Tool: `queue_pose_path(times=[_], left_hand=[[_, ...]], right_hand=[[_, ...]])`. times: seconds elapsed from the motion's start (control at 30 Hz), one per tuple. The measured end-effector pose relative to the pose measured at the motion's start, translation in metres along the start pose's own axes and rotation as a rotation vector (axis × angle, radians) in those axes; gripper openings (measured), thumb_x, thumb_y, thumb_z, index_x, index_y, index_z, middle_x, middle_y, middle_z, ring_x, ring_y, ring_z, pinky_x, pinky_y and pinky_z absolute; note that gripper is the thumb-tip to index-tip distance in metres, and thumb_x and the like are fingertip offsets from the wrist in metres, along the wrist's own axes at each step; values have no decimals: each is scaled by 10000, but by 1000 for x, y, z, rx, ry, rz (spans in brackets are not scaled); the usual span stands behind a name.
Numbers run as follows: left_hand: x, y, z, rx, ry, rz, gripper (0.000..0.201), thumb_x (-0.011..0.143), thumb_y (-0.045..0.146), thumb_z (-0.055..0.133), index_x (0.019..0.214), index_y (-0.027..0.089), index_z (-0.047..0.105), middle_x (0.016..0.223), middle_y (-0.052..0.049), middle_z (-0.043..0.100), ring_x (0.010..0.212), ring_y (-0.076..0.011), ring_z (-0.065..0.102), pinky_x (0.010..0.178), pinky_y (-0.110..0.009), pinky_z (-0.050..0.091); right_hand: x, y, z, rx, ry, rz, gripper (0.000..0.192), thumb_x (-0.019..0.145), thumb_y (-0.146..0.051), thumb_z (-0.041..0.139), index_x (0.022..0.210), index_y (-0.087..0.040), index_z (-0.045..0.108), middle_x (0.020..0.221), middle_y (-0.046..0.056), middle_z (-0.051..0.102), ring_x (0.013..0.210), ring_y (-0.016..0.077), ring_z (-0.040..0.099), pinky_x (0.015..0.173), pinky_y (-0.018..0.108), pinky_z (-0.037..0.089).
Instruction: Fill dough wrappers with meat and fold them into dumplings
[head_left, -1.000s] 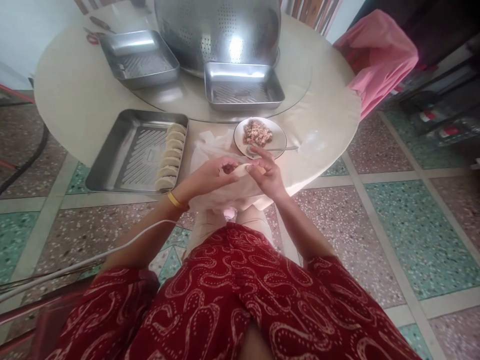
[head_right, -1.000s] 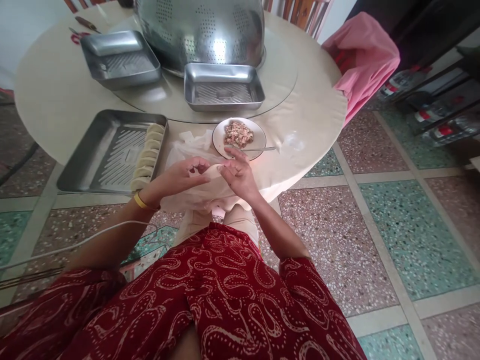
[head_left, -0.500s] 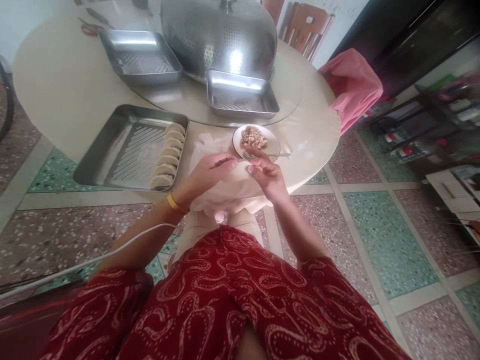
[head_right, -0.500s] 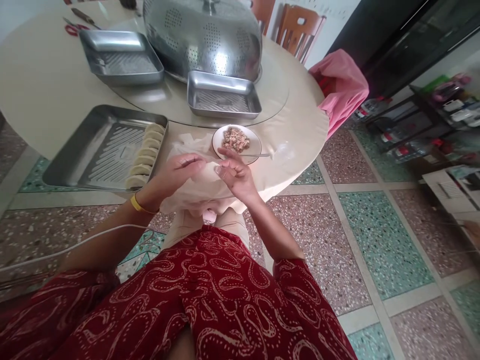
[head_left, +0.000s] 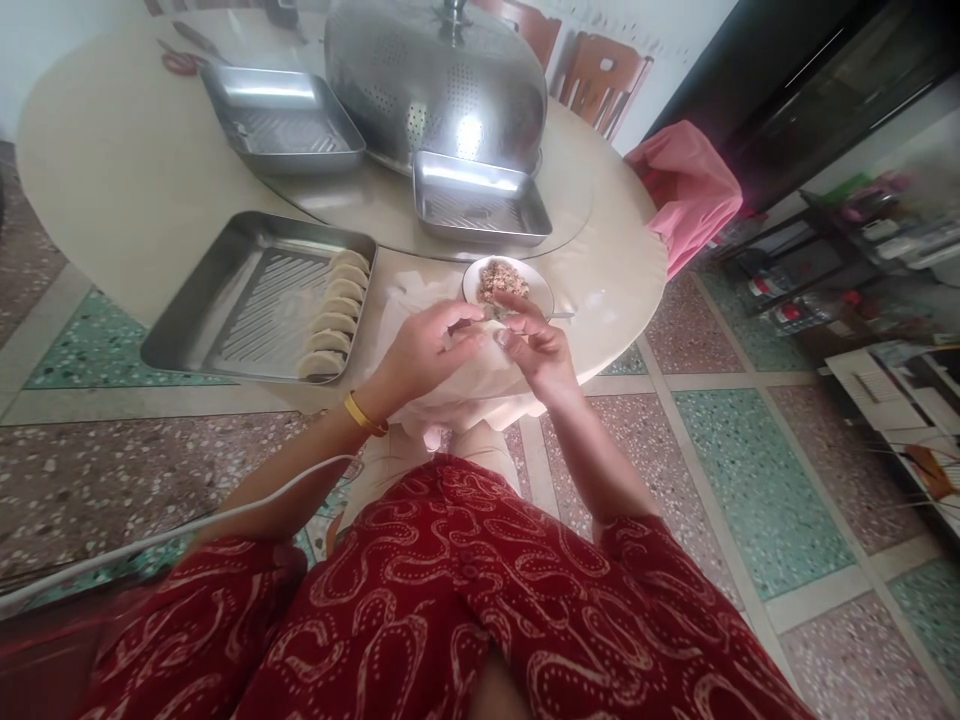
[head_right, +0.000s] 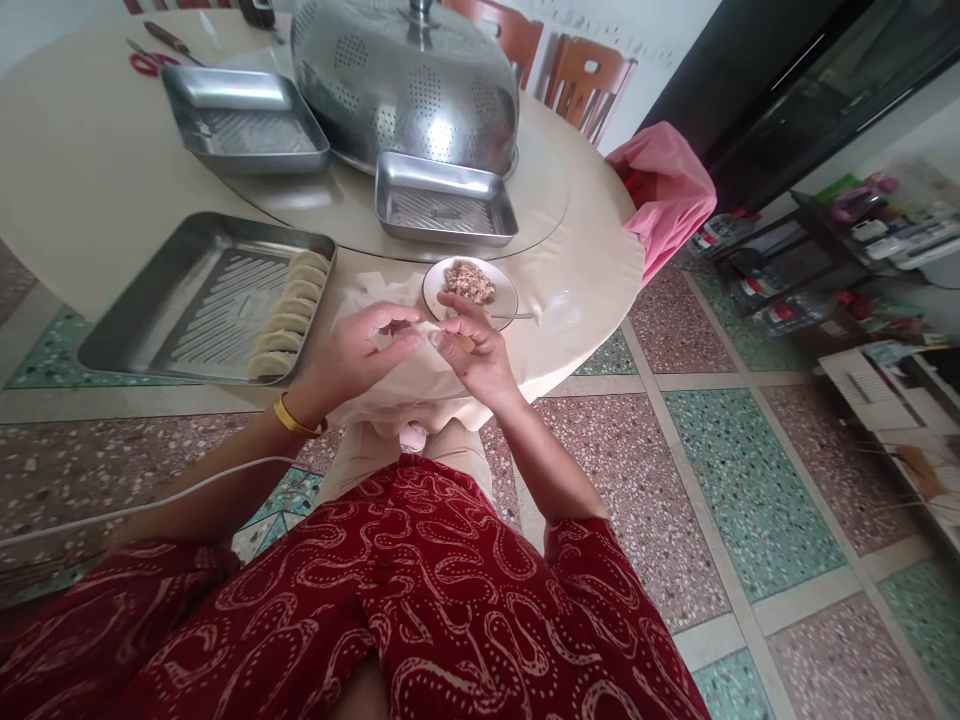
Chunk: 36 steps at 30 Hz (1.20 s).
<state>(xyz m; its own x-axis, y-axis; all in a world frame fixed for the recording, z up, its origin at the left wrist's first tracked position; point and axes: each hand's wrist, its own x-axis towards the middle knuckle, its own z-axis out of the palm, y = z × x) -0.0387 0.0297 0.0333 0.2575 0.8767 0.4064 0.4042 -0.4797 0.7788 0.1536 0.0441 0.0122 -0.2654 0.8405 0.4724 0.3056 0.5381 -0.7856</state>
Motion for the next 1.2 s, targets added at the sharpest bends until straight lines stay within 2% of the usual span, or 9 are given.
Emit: queue_pose_path(times=[0.17, 0.33, 0.43, 0.57, 0.67, 0.87, 0.97, 1.03, 1.2], left_hand=[[4, 0, -1, 58, -4, 116, 204, 888, 279, 522, 941, 153, 672, 938, -43, 694, 874, -165, 633, 815, -301, 486], [9, -5, -6, 137, -67, 181, 259, 907, 252, 452, 868, 143, 684, 892, -66, 693, 865, -188, 622, 818, -326, 463], [8, -6, -9, 31, -130, 74, 222, 884, 258, 477, 861, 149, 669, 874, -43, 681, 828, -172, 605, 772, -299, 454], [6, -6, -10, -281, -148, -145, 176, 849, 267, 505, 786, 161, 629, 775, 7, 625, 732, -130, 558, 677, -249, 429], [8, -8, -11, -394, -194, -187, 171, 833, 266, 505, 745, 164, 612, 729, 20, 591, 695, -116, 527, 654, -243, 407], [12, -14, -14, -192, -291, -121, 206, 845, 314, 534, 823, 156, 665, 780, 2, 633, 735, -128, 543, 677, -256, 398], [11, -15, -18, -155, -262, -147, 225, 844, 347, 557, 826, 156, 675, 759, 5, 628, 703, -119, 523, 657, -250, 391], [11, -16, -20, -146, -239, -167, 228, 838, 359, 571, 804, 155, 668, 739, 12, 613, 683, -112, 505, 643, -246, 383], [10, -20, -25, -129, -229, -199, 272, 819, 390, 581, 682, 156, 602, 655, 29, 538, 636, -106, 456, 604, -244, 352]], right_hand=[[3, -7, -2, 33, 22, -55, 66, 898, -315, 641, 915, -312, 705, 1308, -32, 612, 1299, 234, 530, 1150, 544, 394], [7, -12, -9, 54, -21, 19, 44, 859, -322, 673, 871, -321, 715, 1288, -46, 619, 1285, 241, 538, 1147, 526, 404], [8, -9, -11, 85, -29, 69, 67, 865, -359, 660, 847, -315, 708, 1289, -43, 615, 1291, 241, 540, 1140, 510, 418], [7, -3, -9, 109, -25, 110, 89, 850, -395, 672, 836, -313, 706, 1283, -36, 623, 1274, 238, 553, 1148, 510, 404], [6, -2, -7, 111, -62, 109, 83, 841, -384, 689, 851, -305, 713, 1286, -23, 625, 1281, 235, 549, 1158, 521, 383], [10, -5, -3, -2, -155, 72, 72, 831, -338, 714, 892, -301, 720, 1299, -8, 619, 1309, 225, 524, 1161, 510, 375], [14, -4, 0, -67, -141, 16, 6, 828, -302, 713, 822, -302, 710, 1266, -24, 634, 1310, 227, 512, 1170, 513, 355], [16, -2, 2, -53, -143, 5, 37, 834, -307, 703, 798, -296, 705, 1242, -20, 644, 1299, 235, 520, 1160, 528, 356], [20, 0, 4, 46, -181, 77, 118, 842, -388, 696, 785, -285, 709, 1221, -5, 659, 1248, 233, 560, 1135, 533, 371]])
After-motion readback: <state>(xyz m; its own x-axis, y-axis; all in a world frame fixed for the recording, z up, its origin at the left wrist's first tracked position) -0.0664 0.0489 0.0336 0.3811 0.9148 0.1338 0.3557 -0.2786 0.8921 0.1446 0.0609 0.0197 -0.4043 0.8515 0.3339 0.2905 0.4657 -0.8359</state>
